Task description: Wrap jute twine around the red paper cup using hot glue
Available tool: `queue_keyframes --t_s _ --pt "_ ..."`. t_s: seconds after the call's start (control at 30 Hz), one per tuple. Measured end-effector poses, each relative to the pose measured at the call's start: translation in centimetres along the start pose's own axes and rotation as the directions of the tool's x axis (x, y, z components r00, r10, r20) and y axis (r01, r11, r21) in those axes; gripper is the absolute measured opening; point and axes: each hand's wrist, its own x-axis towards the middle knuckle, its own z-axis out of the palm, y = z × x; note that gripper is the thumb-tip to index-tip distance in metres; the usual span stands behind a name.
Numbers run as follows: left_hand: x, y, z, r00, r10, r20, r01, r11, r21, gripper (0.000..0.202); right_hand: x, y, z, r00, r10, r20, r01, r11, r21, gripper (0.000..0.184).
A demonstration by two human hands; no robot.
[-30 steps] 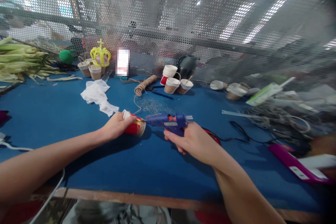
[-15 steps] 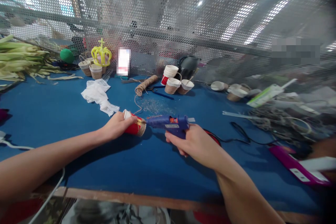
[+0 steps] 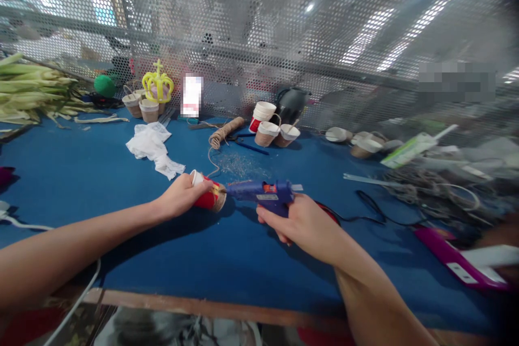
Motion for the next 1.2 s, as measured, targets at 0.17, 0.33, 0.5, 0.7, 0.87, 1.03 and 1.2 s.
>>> queue_keyframes --t_s 0.17,0.33,0.5,0.7,0.87,1.03,1.2 --pt "0.07 0.01 0.05 1.0 0.021 -0.008 -0.021 1.0 0.0 0.032 -0.1 0.01 0.04 1.0 0.012 0.012 -0.012 1.0 0.029 0.023" --pt "0.08 0.27 0.08 0.999 -0.032 -0.014 0.032 0.999 -0.017 0.032 -0.18 0.1 0.05 0.999 0.028 0.037 -0.029 0.999 0.014 0.024" --pt "0.0 0.21 -0.03 1.0 -0.031 -0.003 0.031 0.999 -0.033 0.033 0.13 -0.15 0.07 0.999 0.036 -0.019 -0.035 0.999 0.036 0.023" --pt "-0.07 0.1 -0.03 0.999 -0.034 -0.007 0.034 0.999 -0.012 0.034 0.27 -0.39 0.23 0.999 0.052 -0.011 -0.052 0.998 0.022 0.024" --pt "-0.08 0.13 -0.05 1.0 -0.013 -0.013 0.013 1.0 -0.01 0.033 -0.06 -0.42 0.17 1.0 0.017 -0.002 -0.017 0.999 0.027 0.02" --pt "-0.11 0.37 -0.06 1.0 -0.022 -0.013 0.022 0.999 -0.026 0.033 -0.22 -0.3 0.12 1.0 -0.013 -0.009 0.013 1.0 0.013 0.022" --pt "-0.13 0.51 -0.01 1.0 -0.03 0.001 0.029 0.996 -0.078 0.03 -0.37 0.01 0.3 1.0 0.006 0.019 -0.006 1.0 -0.004 0.023"
